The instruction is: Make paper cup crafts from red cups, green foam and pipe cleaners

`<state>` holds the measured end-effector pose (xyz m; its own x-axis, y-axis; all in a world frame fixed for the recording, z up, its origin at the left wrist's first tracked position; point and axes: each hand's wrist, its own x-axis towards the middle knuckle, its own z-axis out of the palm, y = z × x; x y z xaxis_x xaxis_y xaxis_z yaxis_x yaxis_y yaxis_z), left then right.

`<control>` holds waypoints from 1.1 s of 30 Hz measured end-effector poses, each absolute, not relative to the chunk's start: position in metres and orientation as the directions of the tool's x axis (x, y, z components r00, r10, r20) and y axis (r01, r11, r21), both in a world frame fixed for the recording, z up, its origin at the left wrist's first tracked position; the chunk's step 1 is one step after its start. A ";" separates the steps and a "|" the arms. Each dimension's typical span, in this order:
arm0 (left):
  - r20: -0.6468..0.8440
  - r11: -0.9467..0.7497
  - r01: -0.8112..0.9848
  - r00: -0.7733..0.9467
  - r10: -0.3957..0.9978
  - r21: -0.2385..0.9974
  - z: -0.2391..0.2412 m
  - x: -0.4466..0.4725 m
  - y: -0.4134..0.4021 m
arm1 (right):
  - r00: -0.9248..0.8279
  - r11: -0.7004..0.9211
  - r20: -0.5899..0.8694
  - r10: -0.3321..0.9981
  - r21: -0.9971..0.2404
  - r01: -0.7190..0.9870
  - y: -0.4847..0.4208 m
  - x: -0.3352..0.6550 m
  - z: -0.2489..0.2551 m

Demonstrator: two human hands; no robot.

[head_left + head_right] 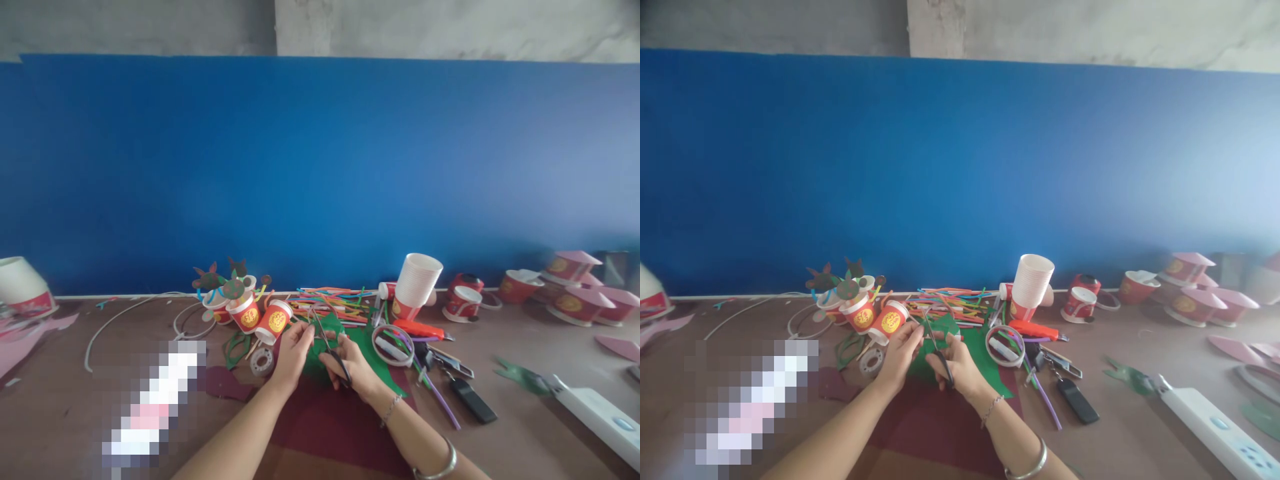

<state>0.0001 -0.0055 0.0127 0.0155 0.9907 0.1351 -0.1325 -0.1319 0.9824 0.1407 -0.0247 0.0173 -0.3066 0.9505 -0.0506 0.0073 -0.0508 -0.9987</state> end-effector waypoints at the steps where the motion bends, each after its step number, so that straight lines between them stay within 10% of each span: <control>1: 0.134 -0.131 -0.133 0.016 0.991 0.982 0.013 0.000 -0.006 | -0.300 -0.046 -0.046 0.953 -0.999 0.008 -0.025 0.141 0.017; 33: 0.128 -0.128 -0.109 -0.007 0.992 0.986 0.010 -0.002 -0.004 | -0.294 -0.068 -0.066 0.954 -0.998 0.003 -0.026 0.140 0.020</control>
<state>-0.0024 -0.0038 0.0098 -0.0065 0.9917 0.1283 -0.1091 -0.1282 0.9857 0.1402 -0.0264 0.0200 -0.2936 0.9537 -0.0658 0.0035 -0.0678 -0.9977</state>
